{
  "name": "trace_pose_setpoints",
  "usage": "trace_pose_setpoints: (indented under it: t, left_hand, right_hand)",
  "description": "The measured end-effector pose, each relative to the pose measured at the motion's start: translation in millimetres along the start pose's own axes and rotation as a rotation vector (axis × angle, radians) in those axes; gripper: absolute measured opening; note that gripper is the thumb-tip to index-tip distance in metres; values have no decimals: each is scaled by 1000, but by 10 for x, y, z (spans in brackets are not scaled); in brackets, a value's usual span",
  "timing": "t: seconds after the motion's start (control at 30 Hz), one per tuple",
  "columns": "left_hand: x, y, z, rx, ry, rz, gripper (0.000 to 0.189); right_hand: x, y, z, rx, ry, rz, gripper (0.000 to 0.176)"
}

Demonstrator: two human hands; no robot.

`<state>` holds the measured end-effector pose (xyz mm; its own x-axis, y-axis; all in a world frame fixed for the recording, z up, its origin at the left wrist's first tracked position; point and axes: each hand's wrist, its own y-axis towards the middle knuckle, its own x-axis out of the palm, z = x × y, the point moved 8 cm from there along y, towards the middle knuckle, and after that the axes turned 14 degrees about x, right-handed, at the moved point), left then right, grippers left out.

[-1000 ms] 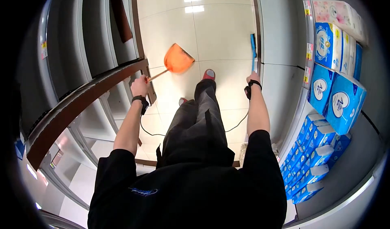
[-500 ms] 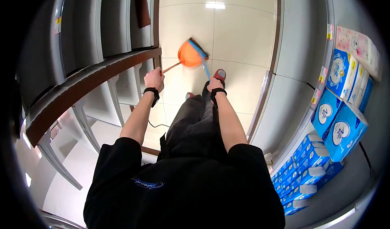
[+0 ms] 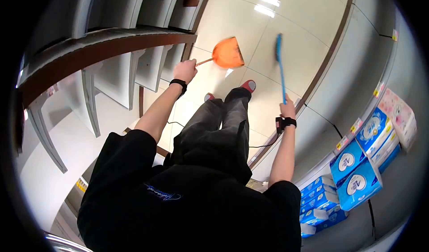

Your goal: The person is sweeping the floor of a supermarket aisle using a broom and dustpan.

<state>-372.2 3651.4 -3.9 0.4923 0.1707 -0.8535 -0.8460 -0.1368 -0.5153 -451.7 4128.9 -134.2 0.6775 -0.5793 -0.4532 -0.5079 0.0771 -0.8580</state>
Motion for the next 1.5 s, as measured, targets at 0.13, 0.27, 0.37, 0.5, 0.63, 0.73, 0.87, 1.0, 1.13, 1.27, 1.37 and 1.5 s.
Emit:
trace_pose_setpoints:
  t: [0.13, 0.27, 0.37, 0.5, 0.63, 0.73, 0.87, 1.0, 1.13, 1.27, 1.37, 1.5]
  left_hand:
    - [-24, -3, 54, -6, -6, -12, 13]
    - [14, 54, 72, 33, -18, 59, 13]
    - [-29, 69, 109, 41, -33, 73, 13]
    - [-23, 50, 112, 90, -20, 118, 30]
    - [34, 41, 63, 108, -6, 107, 13]
    - [-31, -26, 69, 129, -3, 143, 10]
    - [14, -51, -28, 97, -68, 97, 14]
    - [34, -58, -113, 98, -102, 73, 16]
    - [55, 26, -188, 138, -104, 39, 18]
    - [-188, 157, -317, 153, -98, 18, 26]
    - [-350, 314, -444, 153, -49, 63, 22]
    - [-600, 662, -436, 151, -17, 117, 14]
  right_hand:
    - [-19, 274, -117, -14, -149, 99, 53]
    - [876, 412, -430, -26, -370, 54, 34]
    - [1410, -1, -962, -160, -341, -46, 28]
    - [1710, -254, -1224, -241, -259, -182, 29]
    - [1592, -570, -1112, -128, -242, -202, 46]
    - [1246, -900, -911, -68, -236, -133, 53]
    - [866, -1054, -259, 126, -164, -55, 54]
    - [780, -1133, 432, 259, -260, 44, 46]
    - [965, -1529, 881, 323, -195, 91, 37]
    - [1477, -1363, 1877, 460, -29, 64, 43]
    - [1382, -1716, 1526, 566, -18, -60, 33]
    - [1168, -1378, 1150, 527, -250, -166, 30]
